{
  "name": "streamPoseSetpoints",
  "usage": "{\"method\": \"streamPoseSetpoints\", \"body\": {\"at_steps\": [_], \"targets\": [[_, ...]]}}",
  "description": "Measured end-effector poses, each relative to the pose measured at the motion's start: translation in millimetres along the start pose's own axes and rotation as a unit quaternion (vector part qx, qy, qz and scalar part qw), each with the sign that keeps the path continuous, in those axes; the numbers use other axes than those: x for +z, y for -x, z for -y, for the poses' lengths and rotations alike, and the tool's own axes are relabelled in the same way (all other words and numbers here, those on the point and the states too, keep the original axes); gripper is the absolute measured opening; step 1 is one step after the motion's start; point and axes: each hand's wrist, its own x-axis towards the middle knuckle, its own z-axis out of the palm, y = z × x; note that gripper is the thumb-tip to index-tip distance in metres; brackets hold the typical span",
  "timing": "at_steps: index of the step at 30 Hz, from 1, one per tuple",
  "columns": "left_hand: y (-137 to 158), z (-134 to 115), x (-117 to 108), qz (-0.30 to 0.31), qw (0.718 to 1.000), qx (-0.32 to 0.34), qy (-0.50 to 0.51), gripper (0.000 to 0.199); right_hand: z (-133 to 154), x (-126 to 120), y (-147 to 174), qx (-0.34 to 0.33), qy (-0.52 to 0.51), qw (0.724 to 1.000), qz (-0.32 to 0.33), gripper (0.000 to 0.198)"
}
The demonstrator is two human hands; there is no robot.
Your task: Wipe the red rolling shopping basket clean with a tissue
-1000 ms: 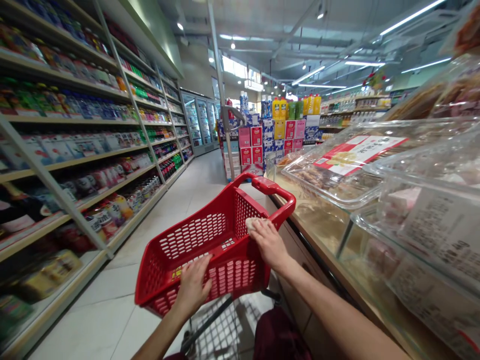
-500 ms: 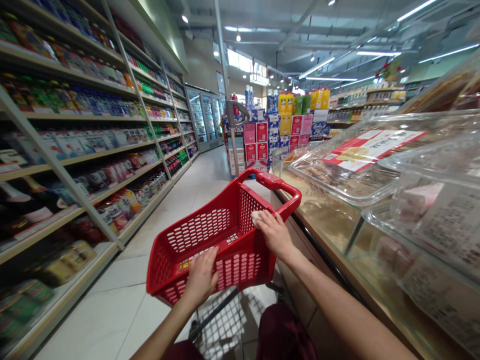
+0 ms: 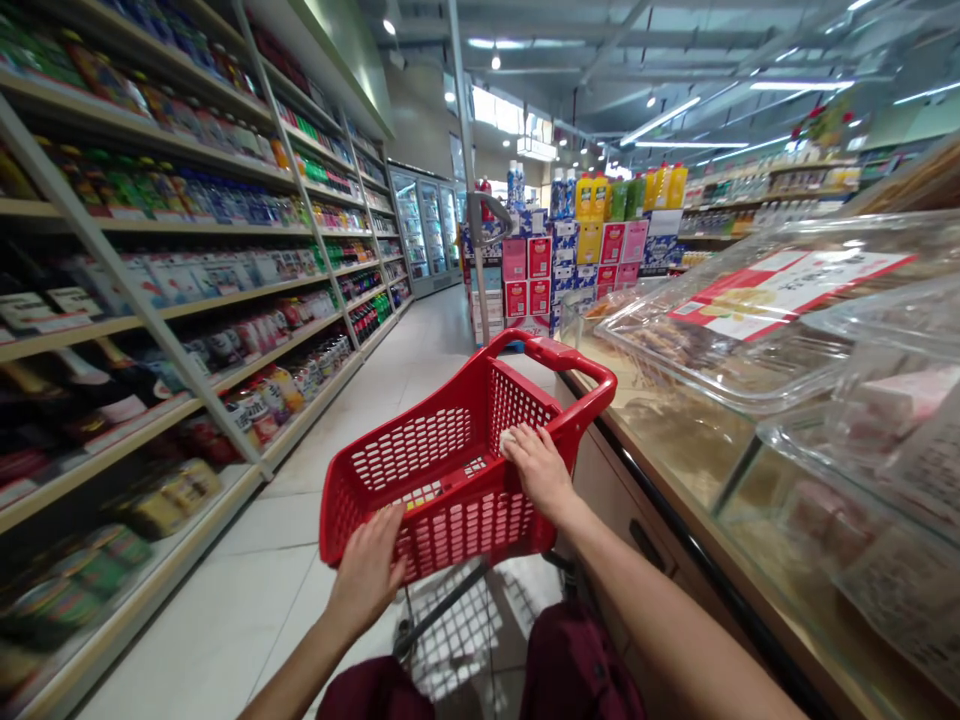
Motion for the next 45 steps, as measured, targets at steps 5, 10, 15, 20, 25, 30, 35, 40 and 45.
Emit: {"method": "streamPoseSetpoints", "body": {"at_steps": [5, 10, 15, 20, 25, 30, 35, 40, 45], "targets": [[5.2, 1.9, -1.1, -0.01, 1.0, -0.022, 0.006, 0.059, 19.9, 22.8, -13.1, 0.048, -0.011, 0.999, -0.004, 0.033], [-1.5, -23.2, 6.8, -0.029, 0.998, -0.049, -0.001, 0.064, 80.6, 47.8, -9.5, 0.001, -0.075, 0.997, 0.027, 0.035], [5.8, -8.3, 5.7, 0.002, 0.999, 0.017, 0.027, 0.067, 68.7, 43.3, -11.6, -0.024, -0.083, 0.995, 0.059, 0.033], [17.5, 16.7, 4.9, 0.022, 0.999, -0.034, 0.008, 0.064, 40.4, 38.9, -12.0, 0.048, -0.063, 0.996, 0.033, 0.035], [18.3, -12.2, 16.0, 0.027, 0.999, -0.015, 0.022, 0.065, 93.2, 49.9, 9.6, -0.041, -0.132, 0.99, 0.04, 0.037], [18.1, -15.9, 12.8, 0.063, 0.995, 0.065, 0.039, 0.067, 72.7, 38.8, 11.8, -0.041, -0.125, 0.989, 0.068, 0.035], [13.4, 7.5, 7.5, 0.044, 0.999, -0.017, -0.019, 0.064, 45.4, 25.8, 13.6, 0.025, -0.112, 0.991, 0.074, 0.036], [10.9, -10.4, 12.9, 0.07, 0.998, 0.007, -0.005, 0.064, 76.0, 17.5, 53.2, -0.03, -0.188, 0.978, 0.082, 0.039], [-0.3, -13.7, 5.1, 0.094, 0.995, 0.044, 0.012, 0.054, 61.9, -1.1, 68.2, 0.06, -0.308, 0.948, 0.046, 0.036]]}}
